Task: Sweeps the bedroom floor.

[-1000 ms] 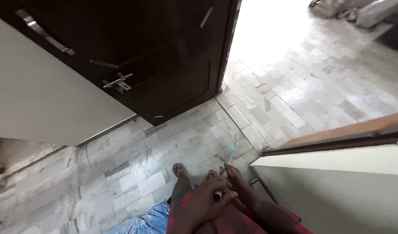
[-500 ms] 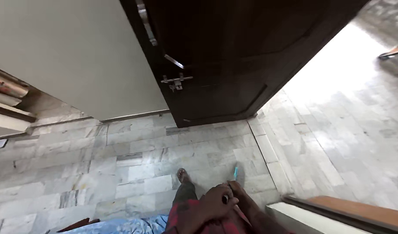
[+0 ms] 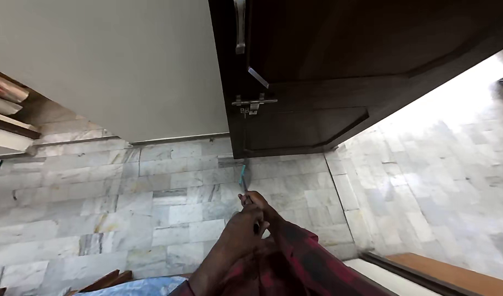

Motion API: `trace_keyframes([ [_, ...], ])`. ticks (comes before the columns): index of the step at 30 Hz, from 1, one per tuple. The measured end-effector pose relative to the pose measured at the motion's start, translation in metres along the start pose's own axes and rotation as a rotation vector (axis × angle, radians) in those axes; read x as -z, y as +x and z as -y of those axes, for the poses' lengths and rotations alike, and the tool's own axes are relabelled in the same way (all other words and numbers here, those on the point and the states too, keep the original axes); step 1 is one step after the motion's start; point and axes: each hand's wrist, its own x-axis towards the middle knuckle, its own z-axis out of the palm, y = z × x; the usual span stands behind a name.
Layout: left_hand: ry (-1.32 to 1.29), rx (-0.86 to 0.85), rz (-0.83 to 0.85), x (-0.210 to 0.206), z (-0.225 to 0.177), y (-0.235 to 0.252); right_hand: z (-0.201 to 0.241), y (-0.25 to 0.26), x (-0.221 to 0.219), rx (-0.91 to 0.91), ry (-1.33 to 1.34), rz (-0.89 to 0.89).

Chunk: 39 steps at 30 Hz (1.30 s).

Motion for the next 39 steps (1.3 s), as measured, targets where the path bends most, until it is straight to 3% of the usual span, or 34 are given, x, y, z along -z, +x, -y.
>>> trace_keyframes([
  [5,-0.102,-0.152,-0.014,0.008,-0.007,-0.012,0.002,0.009,-0.005,-0.019,0.308,0.109],
  [8,-0.189,-0.280,-0.012,0.017,-0.008,-0.023,0.018,-0.027,-0.012,-0.081,0.325,-0.035],
  [12,-0.375,-0.421,-0.073,0.031,0.003,-0.020,0.031,-0.053,-0.008,-0.028,0.275,-0.124],
  [15,-0.509,-0.372,-0.092,0.042,0.029,0.001,0.049,-0.052,-0.025,-0.030,0.218,-0.378],
  [18,-0.660,-0.283,-0.109,0.050,0.064,0.031,0.048,-0.003,-0.020,-0.045,0.103,-0.459],
  [24,-0.725,-0.157,-0.208,0.074,0.107,0.077,0.080,0.073,-0.023,-0.201,-0.380,-0.247],
  [29,-0.649,-0.087,-0.282,0.118,0.111,0.093,0.130,0.097,-0.063,-0.245,-0.569,-0.036],
  [39,-0.721,0.050,-0.361,0.178,0.129,0.088,0.136,0.151,-0.118,-0.338,-0.441,-0.003],
])
